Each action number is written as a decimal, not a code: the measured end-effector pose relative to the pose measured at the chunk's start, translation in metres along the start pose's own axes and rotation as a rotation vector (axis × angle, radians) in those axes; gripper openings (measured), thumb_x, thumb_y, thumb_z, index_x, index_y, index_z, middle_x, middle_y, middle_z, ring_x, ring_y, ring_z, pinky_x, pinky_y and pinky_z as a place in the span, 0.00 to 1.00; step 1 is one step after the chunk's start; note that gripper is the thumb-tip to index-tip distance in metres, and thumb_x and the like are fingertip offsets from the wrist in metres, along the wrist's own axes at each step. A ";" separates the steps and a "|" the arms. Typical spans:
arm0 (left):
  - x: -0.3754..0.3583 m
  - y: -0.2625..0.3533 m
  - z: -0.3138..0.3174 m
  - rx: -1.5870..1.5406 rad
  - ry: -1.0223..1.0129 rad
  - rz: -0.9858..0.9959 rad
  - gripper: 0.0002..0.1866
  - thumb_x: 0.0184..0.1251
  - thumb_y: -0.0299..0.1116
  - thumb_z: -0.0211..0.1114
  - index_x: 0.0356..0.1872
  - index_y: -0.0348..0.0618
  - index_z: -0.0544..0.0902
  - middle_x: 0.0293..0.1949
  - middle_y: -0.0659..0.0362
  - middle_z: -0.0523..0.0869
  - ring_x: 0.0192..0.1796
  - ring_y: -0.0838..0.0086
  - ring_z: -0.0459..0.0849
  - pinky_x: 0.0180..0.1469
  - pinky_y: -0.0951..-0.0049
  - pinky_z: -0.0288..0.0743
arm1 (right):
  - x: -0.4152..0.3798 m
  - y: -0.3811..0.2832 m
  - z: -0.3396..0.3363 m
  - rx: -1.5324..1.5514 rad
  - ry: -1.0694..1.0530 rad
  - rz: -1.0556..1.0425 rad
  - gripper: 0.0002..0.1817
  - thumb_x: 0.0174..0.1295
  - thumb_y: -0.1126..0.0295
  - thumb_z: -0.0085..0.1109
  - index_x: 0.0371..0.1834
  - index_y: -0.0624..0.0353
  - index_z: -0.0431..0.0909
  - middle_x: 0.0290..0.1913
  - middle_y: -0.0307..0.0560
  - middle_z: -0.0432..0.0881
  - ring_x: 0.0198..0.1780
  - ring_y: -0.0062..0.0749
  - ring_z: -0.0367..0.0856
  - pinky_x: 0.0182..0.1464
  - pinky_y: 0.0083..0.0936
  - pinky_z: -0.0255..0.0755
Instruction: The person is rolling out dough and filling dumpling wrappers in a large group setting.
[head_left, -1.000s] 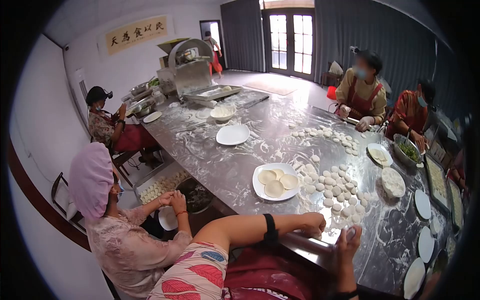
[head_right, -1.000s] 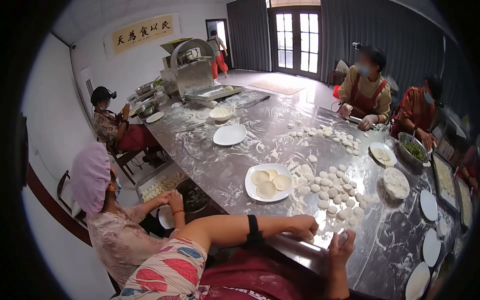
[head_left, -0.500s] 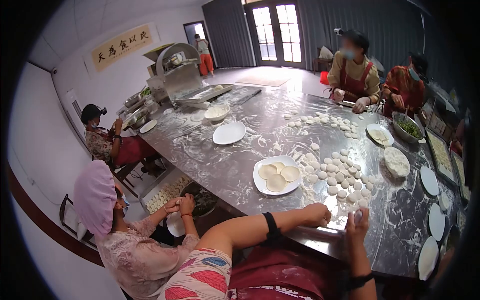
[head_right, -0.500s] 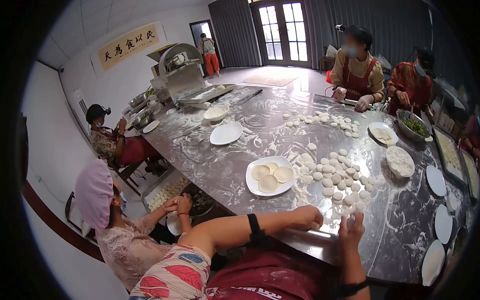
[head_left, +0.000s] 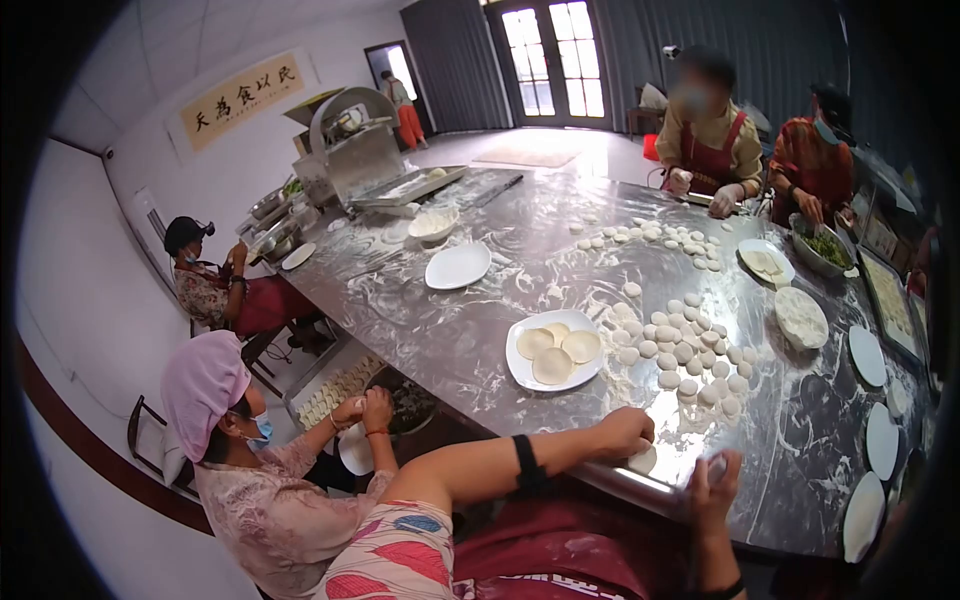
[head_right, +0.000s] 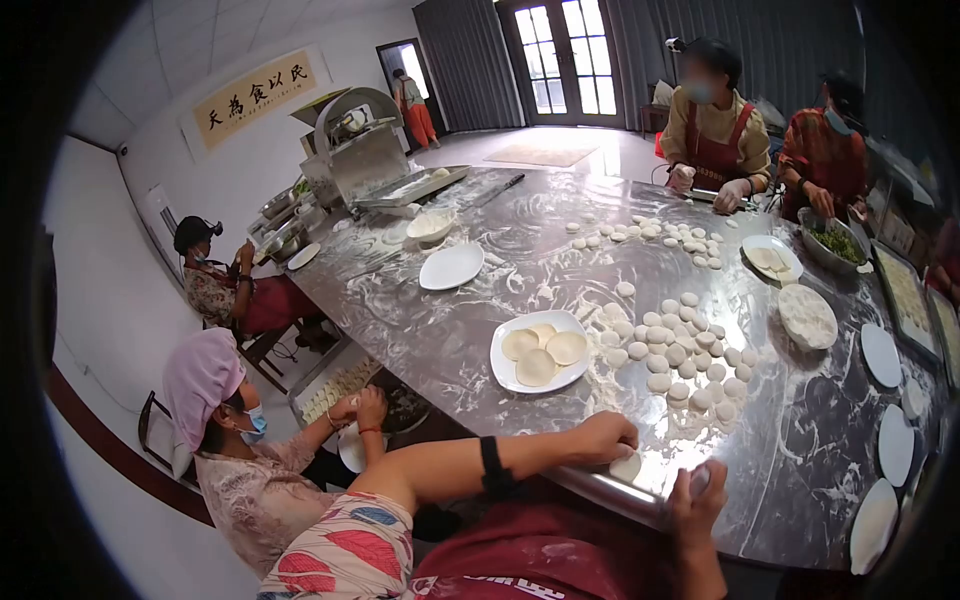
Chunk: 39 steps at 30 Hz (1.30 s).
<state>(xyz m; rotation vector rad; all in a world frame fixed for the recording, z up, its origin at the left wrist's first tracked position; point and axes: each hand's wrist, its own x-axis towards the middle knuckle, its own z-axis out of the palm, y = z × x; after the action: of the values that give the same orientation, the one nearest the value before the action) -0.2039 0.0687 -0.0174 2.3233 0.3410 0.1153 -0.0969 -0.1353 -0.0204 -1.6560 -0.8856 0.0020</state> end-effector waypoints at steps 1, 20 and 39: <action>-0.001 0.000 -0.002 -0.041 -0.013 -0.019 0.09 0.48 0.30 0.65 0.32 0.39 0.84 0.30 0.48 0.85 0.35 0.59 0.84 0.39 0.65 0.76 | -0.009 -0.001 -0.003 0.034 -0.020 0.028 0.12 0.55 0.75 0.59 0.38 0.62 0.66 0.22 0.50 0.73 0.24 0.39 0.80 0.26 0.33 0.70; 0.013 0.020 -0.010 0.171 -0.165 -0.041 0.11 0.56 0.35 0.61 0.35 0.40 0.83 0.33 0.46 0.84 0.39 0.55 0.83 0.44 0.60 0.74 | 0.060 0.014 0.029 -0.106 0.082 -0.262 0.13 0.55 0.77 0.61 0.40 0.59 0.67 0.18 0.51 0.72 0.18 0.44 0.74 0.21 0.35 0.66; 0.011 0.026 -0.018 0.212 -0.282 -0.016 0.11 0.50 0.32 0.62 0.34 0.39 0.82 0.33 0.46 0.84 0.40 0.54 0.82 0.44 0.61 0.73 | 0.021 0.003 0.010 -0.104 0.020 -0.050 0.16 0.54 0.71 0.64 0.40 0.59 0.66 0.22 0.54 0.76 0.24 0.52 0.79 0.26 0.38 0.73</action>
<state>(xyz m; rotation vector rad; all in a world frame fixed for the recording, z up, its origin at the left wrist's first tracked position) -0.1914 0.0662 0.0137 2.5022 0.2383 -0.2671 -0.0846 -0.1158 -0.0163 -1.7266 -0.9253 -0.0960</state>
